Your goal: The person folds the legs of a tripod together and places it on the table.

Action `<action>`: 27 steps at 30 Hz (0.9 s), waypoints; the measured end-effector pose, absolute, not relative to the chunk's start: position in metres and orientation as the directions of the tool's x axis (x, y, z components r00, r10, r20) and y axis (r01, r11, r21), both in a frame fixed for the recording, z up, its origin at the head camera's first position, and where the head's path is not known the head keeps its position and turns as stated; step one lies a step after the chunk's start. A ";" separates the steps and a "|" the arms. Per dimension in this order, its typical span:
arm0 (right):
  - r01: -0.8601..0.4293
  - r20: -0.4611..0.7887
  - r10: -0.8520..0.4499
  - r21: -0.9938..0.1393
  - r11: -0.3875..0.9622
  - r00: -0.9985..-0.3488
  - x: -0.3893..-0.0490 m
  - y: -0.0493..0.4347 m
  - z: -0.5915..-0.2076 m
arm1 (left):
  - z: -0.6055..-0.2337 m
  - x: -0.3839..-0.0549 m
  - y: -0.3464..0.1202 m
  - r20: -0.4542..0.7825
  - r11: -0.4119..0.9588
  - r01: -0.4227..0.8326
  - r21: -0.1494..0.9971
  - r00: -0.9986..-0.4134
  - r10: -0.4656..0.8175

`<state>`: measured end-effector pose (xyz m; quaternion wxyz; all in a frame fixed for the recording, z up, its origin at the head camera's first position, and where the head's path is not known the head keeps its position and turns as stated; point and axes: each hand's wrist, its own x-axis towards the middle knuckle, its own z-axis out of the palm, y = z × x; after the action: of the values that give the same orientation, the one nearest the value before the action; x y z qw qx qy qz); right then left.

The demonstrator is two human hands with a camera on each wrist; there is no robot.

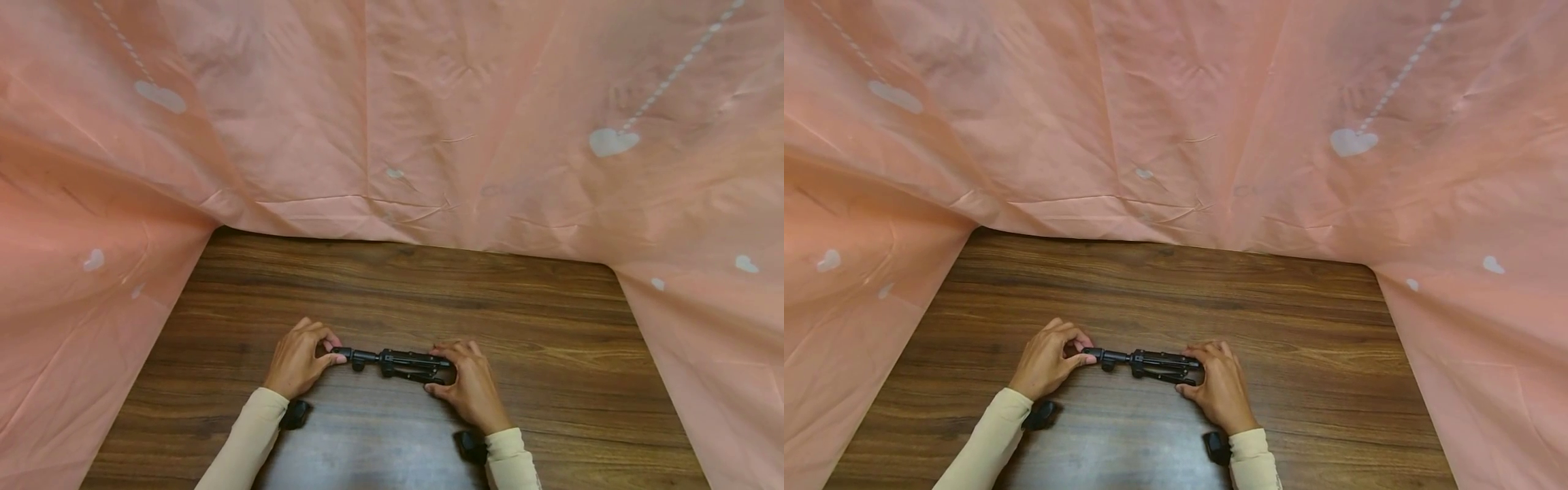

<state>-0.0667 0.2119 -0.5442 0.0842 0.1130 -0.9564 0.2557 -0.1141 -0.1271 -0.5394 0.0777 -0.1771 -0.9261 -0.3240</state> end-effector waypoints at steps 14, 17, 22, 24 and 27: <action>-0.244 0.201 -0.167 -0.466 0.850 -0.965 -0.065 0.213 -0.550 | -0.549 -0.115 -0.126 0.233 0.726 0.363 0.584 -0.932 0.278; -0.242 0.195 -0.168 -0.468 0.850 -0.966 -0.064 0.214 -0.550 | -0.551 -0.115 -0.126 0.226 0.725 0.356 0.590 -0.934 0.276; -0.243 0.193 -0.169 -0.473 0.847 -0.967 -0.064 0.214 -0.550 | -0.557 -0.115 -0.126 0.217 0.727 0.345 0.594 -0.939 0.269; -0.242 0.192 -0.169 -0.475 0.846 -0.967 -0.064 0.214 -0.550 | -0.560 -0.114 -0.126 0.215 0.730 0.342 0.592 -0.940 0.266; -0.243 0.186 -0.172 -0.481 0.843 -0.967 -0.064 0.215 -0.550 | -0.562 -0.113 -0.125 0.208 0.733 0.332 0.594 -0.943 0.258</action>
<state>-0.0643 0.2148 -0.5500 0.0678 0.1083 -0.9575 0.2587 -0.1131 -0.1253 -0.5619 0.0560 -0.1586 -0.9292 -0.3290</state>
